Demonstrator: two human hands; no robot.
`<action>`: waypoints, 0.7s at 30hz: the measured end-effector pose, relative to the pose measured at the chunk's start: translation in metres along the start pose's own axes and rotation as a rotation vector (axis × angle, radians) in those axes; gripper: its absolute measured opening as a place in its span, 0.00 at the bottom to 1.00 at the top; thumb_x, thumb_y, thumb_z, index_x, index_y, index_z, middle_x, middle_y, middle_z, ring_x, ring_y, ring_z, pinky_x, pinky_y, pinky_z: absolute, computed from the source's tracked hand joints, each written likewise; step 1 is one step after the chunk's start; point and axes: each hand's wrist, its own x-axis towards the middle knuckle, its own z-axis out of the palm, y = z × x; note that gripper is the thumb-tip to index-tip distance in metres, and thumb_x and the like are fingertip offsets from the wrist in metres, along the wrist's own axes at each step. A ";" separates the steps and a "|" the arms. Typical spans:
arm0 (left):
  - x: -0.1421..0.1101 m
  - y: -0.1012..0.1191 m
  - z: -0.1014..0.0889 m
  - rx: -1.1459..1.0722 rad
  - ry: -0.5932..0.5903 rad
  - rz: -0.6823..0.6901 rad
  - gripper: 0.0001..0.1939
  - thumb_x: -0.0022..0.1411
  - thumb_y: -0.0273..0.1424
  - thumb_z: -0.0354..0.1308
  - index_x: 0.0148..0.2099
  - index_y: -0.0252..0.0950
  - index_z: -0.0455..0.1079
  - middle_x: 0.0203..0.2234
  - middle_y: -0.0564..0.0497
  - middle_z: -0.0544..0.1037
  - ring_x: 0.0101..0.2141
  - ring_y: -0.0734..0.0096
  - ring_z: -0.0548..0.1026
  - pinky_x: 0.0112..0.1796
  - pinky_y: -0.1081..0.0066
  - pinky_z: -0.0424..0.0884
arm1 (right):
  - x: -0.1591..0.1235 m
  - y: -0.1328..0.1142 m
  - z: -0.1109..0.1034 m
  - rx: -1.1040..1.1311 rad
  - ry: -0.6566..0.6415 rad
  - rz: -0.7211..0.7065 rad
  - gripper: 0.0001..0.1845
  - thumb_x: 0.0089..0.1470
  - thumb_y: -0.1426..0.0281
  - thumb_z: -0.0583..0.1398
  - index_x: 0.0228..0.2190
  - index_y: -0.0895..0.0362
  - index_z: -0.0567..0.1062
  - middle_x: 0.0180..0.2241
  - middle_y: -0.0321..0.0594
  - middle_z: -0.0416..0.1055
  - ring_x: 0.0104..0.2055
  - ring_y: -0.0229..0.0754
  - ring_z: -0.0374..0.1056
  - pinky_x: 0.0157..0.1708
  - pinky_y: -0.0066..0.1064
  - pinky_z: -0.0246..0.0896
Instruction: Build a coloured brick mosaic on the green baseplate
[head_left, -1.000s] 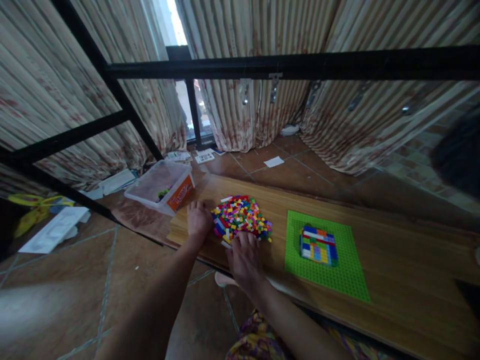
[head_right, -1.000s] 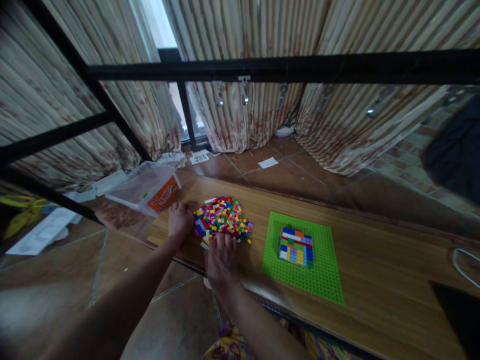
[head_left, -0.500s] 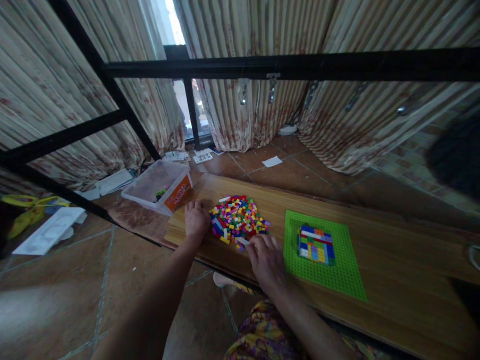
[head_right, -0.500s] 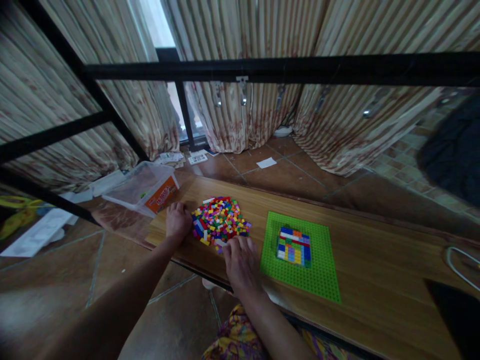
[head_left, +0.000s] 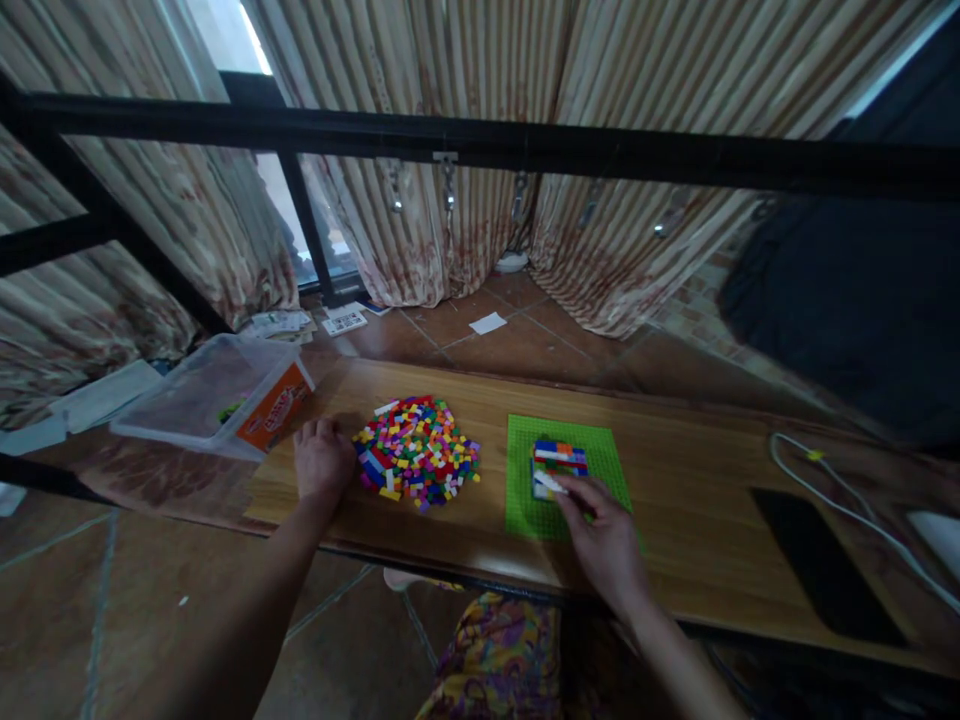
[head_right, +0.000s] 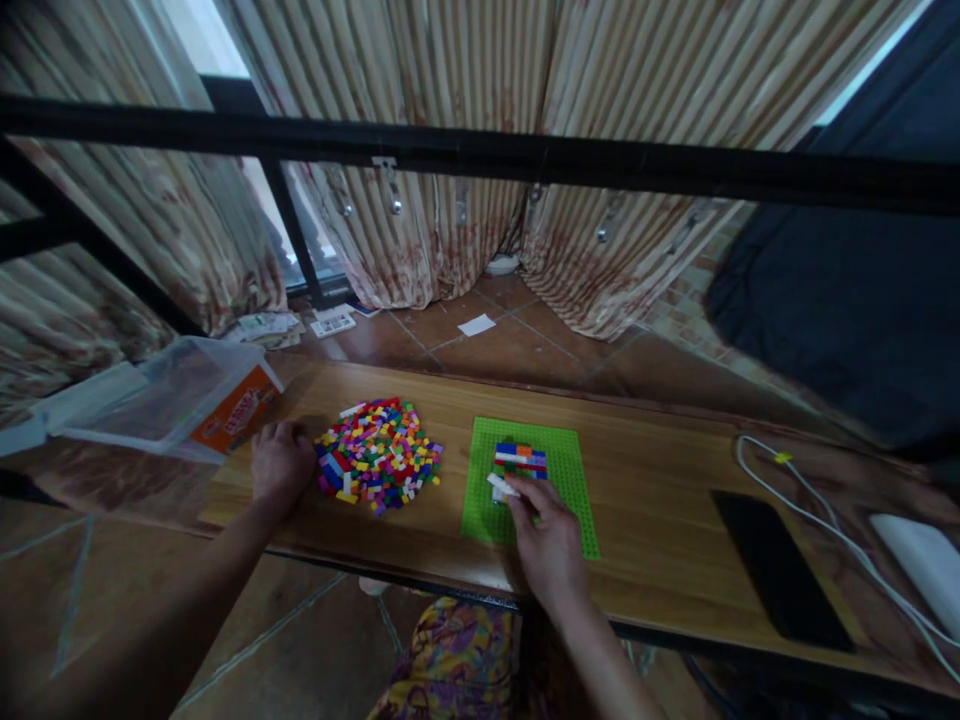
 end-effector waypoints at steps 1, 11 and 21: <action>0.000 0.000 0.000 0.007 0.001 0.000 0.16 0.59 0.27 0.45 0.44 0.29 0.72 0.40 0.36 0.73 0.44 0.48 0.69 0.46 0.56 0.64 | 0.005 0.002 -0.005 -0.024 0.010 -0.016 0.11 0.59 0.64 0.56 0.40 0.51 0.77 0.41 0.42 0.74 0.43 0.46 0.71 0.44 0.37 0.65; 0.001 -0.001 0.001 0.018 0.002 0.011 0.17 0.60 0.28 0.45 0.44 0.30 0.71 0.41 0.36 0.73 0.45 0.49 0.69 0.47 0.57 0.64 | 0.041 0.014 -0.010 -0.296 -0.036 -0.156 0.12 0.60 0.67 0.54 0.36 0.53 0.78 0.38 0.42 0.74 0.41 0.46 0.69 0.44 0.39 0.64; 0.002 -0.003 0.002 0.026 0.018 0.029 0.16 0.60 0.28 0.46 0.43 0.29 0.72 0.39 0.35 0.73 0.44 0.48 0.69 0.45 0.55 0.65 | 0.044 0.021 -0.005 -0.363 0.023 -0.148 0.12 0.59 0.66 0.56 0.36 0.54 0.79 0.38 0.43 0.73 0.41 0.47 0.68 0.43 0.39 0.64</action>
